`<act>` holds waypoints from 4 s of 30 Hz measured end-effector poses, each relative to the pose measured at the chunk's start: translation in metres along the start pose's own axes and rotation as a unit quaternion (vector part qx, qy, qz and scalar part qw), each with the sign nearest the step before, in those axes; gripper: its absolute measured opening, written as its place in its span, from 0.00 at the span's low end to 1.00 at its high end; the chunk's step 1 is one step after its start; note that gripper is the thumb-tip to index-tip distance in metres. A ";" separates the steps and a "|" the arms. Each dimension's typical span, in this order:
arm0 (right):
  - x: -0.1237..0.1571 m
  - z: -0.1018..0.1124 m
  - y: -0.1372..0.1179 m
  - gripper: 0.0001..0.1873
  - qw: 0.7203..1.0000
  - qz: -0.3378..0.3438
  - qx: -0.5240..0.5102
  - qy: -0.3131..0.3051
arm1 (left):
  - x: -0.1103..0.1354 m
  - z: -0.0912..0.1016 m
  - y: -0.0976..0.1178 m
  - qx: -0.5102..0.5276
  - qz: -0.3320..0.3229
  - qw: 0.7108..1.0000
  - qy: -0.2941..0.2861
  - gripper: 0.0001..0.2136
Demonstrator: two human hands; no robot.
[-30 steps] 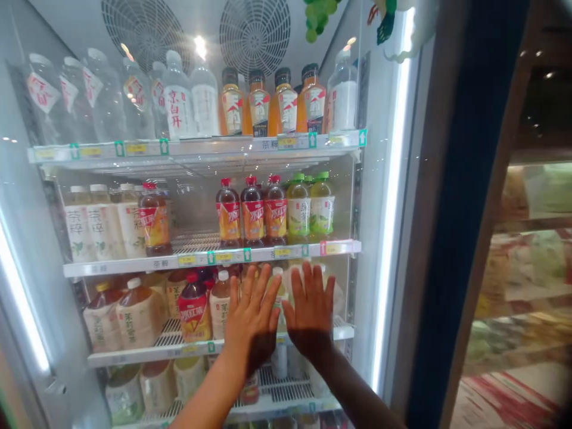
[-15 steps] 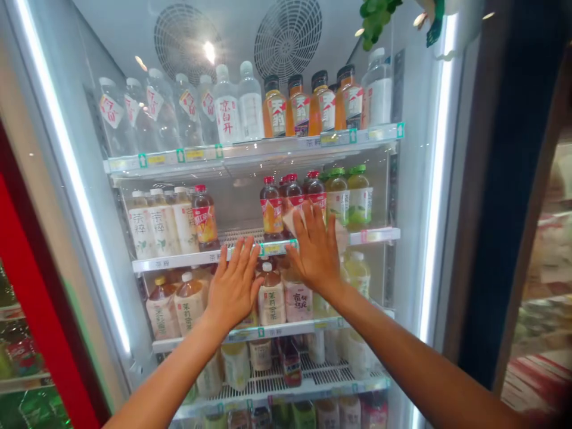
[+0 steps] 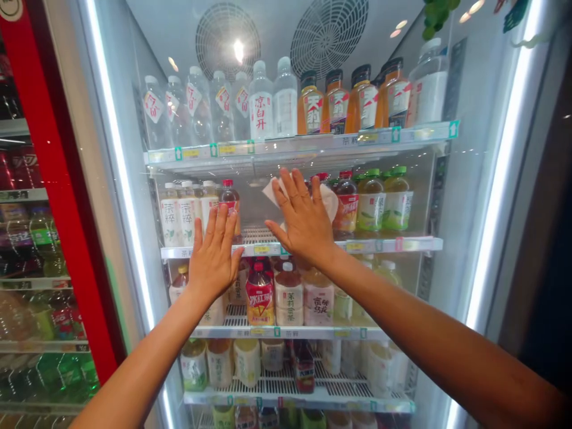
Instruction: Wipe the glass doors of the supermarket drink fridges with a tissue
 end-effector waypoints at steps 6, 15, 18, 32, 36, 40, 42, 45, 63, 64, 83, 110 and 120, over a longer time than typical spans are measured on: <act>0.030 -0.014 -0.066 0.44 0.979 0.182 -0.076 -0.050 | 0.023 0.014 -0.039 -0.029 0.011 1.000 0.004 0.35; -0.048 -0.043 -0.105 0.47 0.981 0.171 -0.088 0.010 | 0.036 0.035 -0.086 -0.049 0.015 0.999 0.015 0.34; -0.021 -0.050 -0.135 0.47 0.947 0.296 -0.129 -0.007 | 0.049 0.043 -0.095 -0.069 0.004 0.998 0.008 0.34; -0.081 -0.066 -0.141 0.43 0.921 0.363 -0.141 -0.032 | 0.029 0.048 -0.124 -0.079 -0.003 0.997 0.004 0.34; -0.142 -0.062 -0.097 0.41 0.969 0.225 -0.102 0.015 | 0.010 0.045 -0.123 -0.060 0.038 0.997 0.014 0.34; -0.141 -0.048 -0.076 0.44 0.967 0.232 -0.102 0.010 | -0.011 0.036 -0.112 -0.028 0.072 0.996 0.033 0.34; -0.123 -0.042 -0.069 0.45 0.941 0.317 -0.113 -0.021 | -0.021 0.028 -0.105 -0.012 0.065 0.997 0.038 0.34; -0.132 -0.032 -0.030 0.44 0.953 0.290 -0.089 -0.014 | -0.041 0.013 -0.094 0.009 0.048 0.998 0.046 0.35; -0.087 0.032 0.110 0.50 0.993 0.117 0.027 0.018 | -0.152 -0.047 0.021 0.067 -0.032 0.994 0.075 0.34; -0.077 0.034 0.108 0.51 0.989 0.150 0.014 0.001 | -0.154 -0.049 0.027 0.065 -0.043 0.995 0.069 0.34; -0.020 0.089 0.247 0.45 0.990 -0.042 0.110 0.080 | -0.184 -0.060 0.092 0.144 -0.069 0.986 0.053 0.34; -0.004 0.066 0.165 0.45 0.990 -0.051 0.062 0.114 | -0.138 -0.059 0.112 0.077 -0.020 0.996 0.051 0.32; -0.011 0.050 0.118 0.41 0.995 -0.034 0.041 0.089 | -0.095 -0.044 0.090 0.057 -0.007 0.998 0.033 0.33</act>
Point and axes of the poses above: each hand's wrist, its own x-axis away from the middle knuckle, its own z-axis out of the back of the hand, y = z × x, the point moved 5 cm from there along -x, towards the middle knuckle, and after that the axes turned 14 degrees about y, right-handed, at the moved point
